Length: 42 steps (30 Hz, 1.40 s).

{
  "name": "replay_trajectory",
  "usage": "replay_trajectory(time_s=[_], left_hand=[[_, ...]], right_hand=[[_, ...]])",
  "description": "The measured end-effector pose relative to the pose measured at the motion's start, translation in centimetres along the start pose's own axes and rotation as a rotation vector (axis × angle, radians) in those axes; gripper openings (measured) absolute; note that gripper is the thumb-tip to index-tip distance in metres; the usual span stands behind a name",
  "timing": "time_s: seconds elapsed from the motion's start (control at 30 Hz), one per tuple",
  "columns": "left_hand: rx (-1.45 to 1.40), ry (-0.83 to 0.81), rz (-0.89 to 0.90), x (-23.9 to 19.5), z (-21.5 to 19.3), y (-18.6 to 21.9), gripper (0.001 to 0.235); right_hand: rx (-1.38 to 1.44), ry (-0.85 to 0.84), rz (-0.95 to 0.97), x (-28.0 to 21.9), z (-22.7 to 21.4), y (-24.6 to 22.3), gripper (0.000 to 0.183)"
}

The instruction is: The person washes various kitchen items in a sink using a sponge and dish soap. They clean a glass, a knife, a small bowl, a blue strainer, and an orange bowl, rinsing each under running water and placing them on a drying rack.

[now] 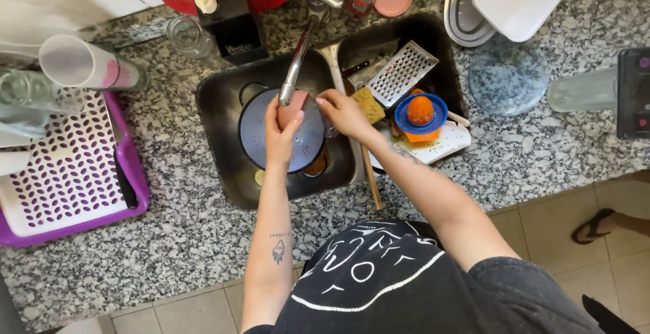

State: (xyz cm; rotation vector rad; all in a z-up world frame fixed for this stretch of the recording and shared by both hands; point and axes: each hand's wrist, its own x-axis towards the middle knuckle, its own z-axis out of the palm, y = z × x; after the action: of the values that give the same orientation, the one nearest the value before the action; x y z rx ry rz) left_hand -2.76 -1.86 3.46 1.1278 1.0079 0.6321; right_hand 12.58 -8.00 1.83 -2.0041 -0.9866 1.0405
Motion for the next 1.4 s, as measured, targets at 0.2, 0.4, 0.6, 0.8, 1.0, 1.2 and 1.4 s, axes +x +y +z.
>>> replay_trajectory(time_s=[0.2, 0.4, 0.6, 0.8, 1.0, 1.2, 1.4], left_hand=[[0.659, 0.027, 0.540, -3.9, -3.2, 1.5, 0.084], [0.644, 0.128, 0.640, -4.5, -4.0, 0.6, 0.076], [-0.615, -0.078, -0.504, -1.0, -1.3, -0.2, 0.076], [-0.941, -0.513, -0.447, -1.4, 1.0, 2.6, 0.088], [-0.911, -0.573, -0.575, 0.4, -0.8, 1.5, 0.088], [-0.724, -0.469, -0.595, -1.1, -1.4, 1.0, 0.081], [0.935, -0.282, 0.419, -4.9, -5.0, 0.0, 0.067]], right_hand=[[0.283, 0.169, 0.007, 2.9, 6.1, -0.4, 0.024], [0.519, 0.077, -0.004, 0.3, 5.1, -4.9, 0.021], [0.101, 0.219, 0.057, -7.2, 2.7, -5.8, 0.035], [0.236, 0.424, 0.022, -11.6, 1.8, -4.5, 0.028], [0.229, 0.531, 0.129, -13.9, 4.3, -1.7, 0.025], [0.190, 0.513, 0.079, -15.9, 6.7, -1.2, 0.021], [-0.435, 0.469, -0.210, -18.3, 7.9, -1.7, 0.053]])
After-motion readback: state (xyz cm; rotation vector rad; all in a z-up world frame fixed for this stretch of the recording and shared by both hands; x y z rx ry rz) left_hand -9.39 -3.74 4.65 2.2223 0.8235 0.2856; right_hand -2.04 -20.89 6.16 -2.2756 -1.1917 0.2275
